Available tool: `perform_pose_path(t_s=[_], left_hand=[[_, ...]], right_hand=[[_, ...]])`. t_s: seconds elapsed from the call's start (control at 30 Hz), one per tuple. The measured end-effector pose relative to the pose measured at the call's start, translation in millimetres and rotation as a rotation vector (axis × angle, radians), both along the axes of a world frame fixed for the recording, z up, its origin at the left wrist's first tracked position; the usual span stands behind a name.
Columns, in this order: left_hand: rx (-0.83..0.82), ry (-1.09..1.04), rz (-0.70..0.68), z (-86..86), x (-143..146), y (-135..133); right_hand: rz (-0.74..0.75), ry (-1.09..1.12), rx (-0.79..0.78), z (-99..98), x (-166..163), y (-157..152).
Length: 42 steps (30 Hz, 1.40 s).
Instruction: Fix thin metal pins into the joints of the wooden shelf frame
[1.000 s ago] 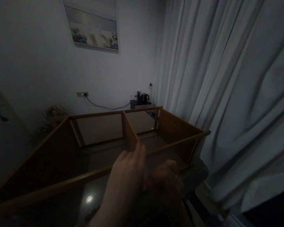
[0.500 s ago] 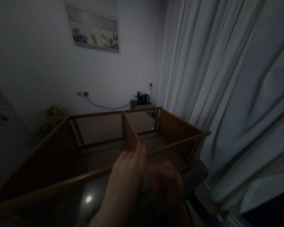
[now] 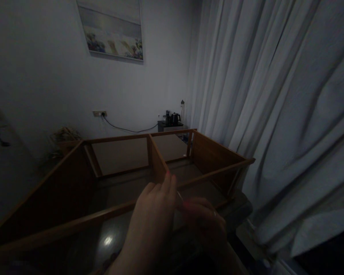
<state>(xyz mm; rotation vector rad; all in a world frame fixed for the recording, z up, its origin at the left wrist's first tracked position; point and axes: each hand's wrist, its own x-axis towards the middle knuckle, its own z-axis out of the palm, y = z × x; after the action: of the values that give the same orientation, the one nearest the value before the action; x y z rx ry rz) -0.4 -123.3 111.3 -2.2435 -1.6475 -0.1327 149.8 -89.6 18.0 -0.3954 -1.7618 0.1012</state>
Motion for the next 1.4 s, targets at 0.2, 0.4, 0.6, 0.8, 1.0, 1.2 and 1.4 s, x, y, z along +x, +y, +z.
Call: perform_pose_path(t_s=[0.2, 0.4, 0.6, 0.8, 1.0, 1.2, 1.4], left_hand=[[0.055, 0.010, -0.002, -4.9, -1, 1], [0.015, 0.023, 0.002, -3.0, 0, 1], [0.046, 0.025, 0.004, -5.0, 0, 2], [-0.023, 0.038, 0.017, 4.6, 3, 2], [-0.084, 0.017, 0.034, 6.1, 2, 2], [-0.066, 0.028, 0.032, 6.5, 1, 1], [-0.084, 0.021, 0.036, 6.2, 2, 0]], right_hand=[[-0.090, 0.105, 0.040, 5.1, 2, -2], [-0.340, 0.006, 0.152, 15.8, -5, -3], [-0.184, -0.025, -0.188, 16.1, -21, -14], [-0.122, 0.008, -0.312, 14.4, -19, -14], [-0.275, 0.072, -0.030, 17.8, -7, -5], [-0.084, -0.080, 0.077, 12.3, -2, -5], [-0.016, -0.111, 0.048, 8.1, 4, -5]])
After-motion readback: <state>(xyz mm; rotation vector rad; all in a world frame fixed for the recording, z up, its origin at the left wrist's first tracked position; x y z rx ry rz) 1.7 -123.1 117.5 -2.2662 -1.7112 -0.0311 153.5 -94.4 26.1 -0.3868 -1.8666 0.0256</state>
